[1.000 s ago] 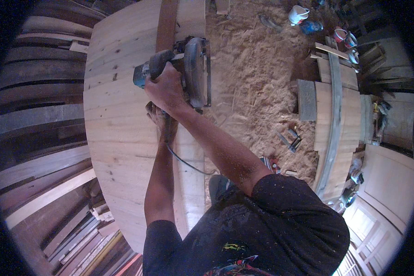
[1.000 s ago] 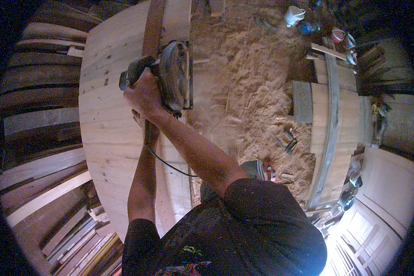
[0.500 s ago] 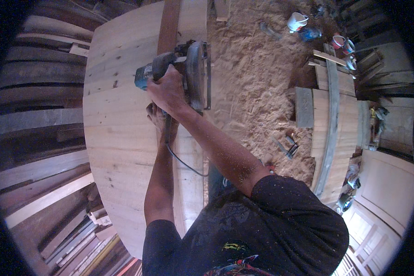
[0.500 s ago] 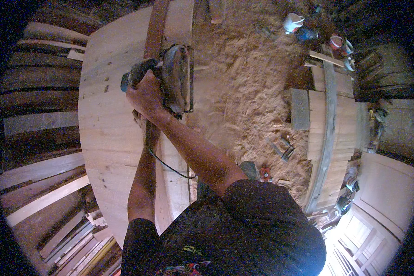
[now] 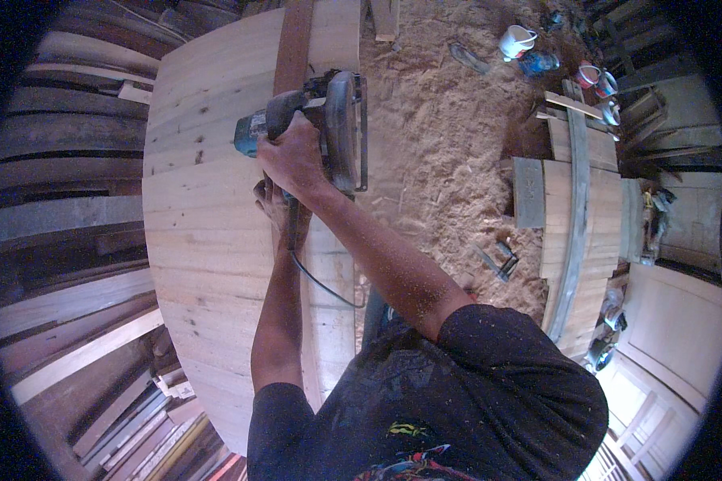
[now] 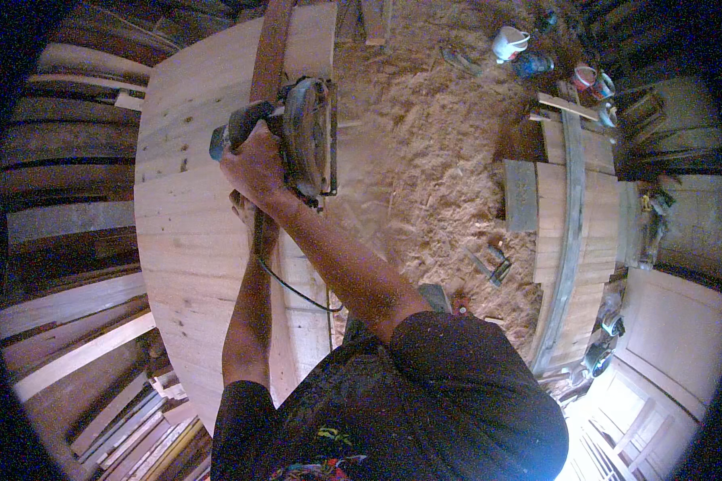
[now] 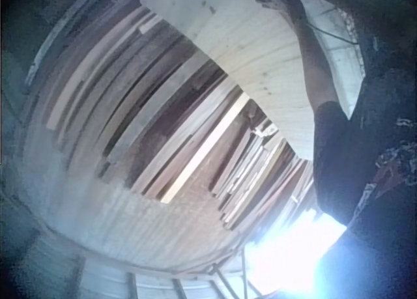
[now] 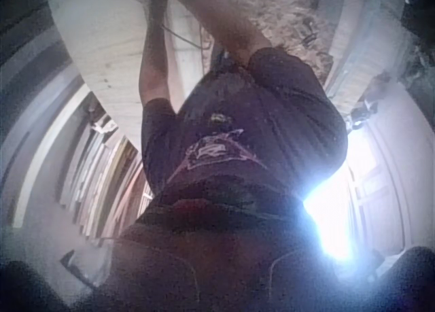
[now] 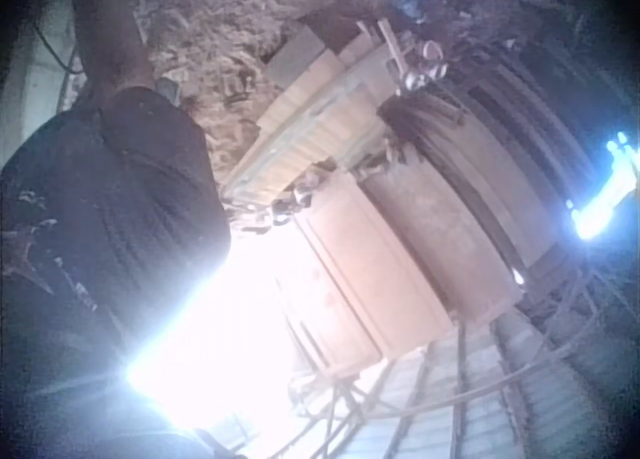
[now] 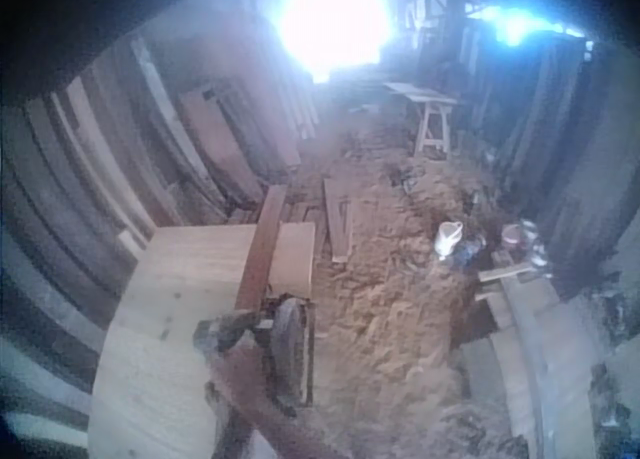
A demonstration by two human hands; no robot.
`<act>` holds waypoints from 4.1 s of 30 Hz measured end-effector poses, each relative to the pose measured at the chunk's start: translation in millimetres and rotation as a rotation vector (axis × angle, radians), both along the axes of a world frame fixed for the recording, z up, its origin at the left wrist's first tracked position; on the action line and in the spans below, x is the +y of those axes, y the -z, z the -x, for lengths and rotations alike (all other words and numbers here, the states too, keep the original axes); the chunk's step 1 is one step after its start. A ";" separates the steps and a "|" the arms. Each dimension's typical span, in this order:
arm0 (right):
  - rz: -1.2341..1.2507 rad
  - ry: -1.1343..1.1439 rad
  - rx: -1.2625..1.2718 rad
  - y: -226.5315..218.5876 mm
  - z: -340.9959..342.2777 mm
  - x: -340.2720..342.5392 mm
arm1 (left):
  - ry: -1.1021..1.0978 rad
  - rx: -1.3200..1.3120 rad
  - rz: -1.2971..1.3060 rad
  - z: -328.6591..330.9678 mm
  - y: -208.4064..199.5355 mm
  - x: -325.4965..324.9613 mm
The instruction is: The person positions a long wooden plank on a workbench, uses a circular saw to cut along a marked line, and then removes the cut piece. The person also uses a hammer to tap the plank and a sanding block to smooth the surface.
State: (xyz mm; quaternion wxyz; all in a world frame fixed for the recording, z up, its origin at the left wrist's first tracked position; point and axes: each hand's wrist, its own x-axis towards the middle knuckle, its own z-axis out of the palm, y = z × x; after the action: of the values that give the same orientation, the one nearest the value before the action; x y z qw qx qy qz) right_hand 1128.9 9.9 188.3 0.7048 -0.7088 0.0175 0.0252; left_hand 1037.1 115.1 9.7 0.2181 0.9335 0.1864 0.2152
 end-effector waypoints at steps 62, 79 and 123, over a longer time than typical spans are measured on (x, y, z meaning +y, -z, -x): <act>0.023 0.031 -0.036 -0.4 -81.9 7.7 | 0.108 -0.046 -0.074 -79.3 -24.2 -6.4; -0.030 0.007 -0.007 -1.6 -116.4 10.5 | 0.069 0.055 -0.039 -112.9 -37.9 -8.5; 0.009 0.035 -0.076 -9.7 -185.7 14.9 | 0.058 -0.105 0.363 -192.3 14.1 24.2</act>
State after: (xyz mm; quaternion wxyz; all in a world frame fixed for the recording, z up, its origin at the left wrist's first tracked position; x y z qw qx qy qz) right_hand 1314.5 24.9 198.0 0.7022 -0.7118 0.0032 -0.0142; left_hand 1229.4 139.3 -4.4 0.3984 0.8714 0.1834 0.2200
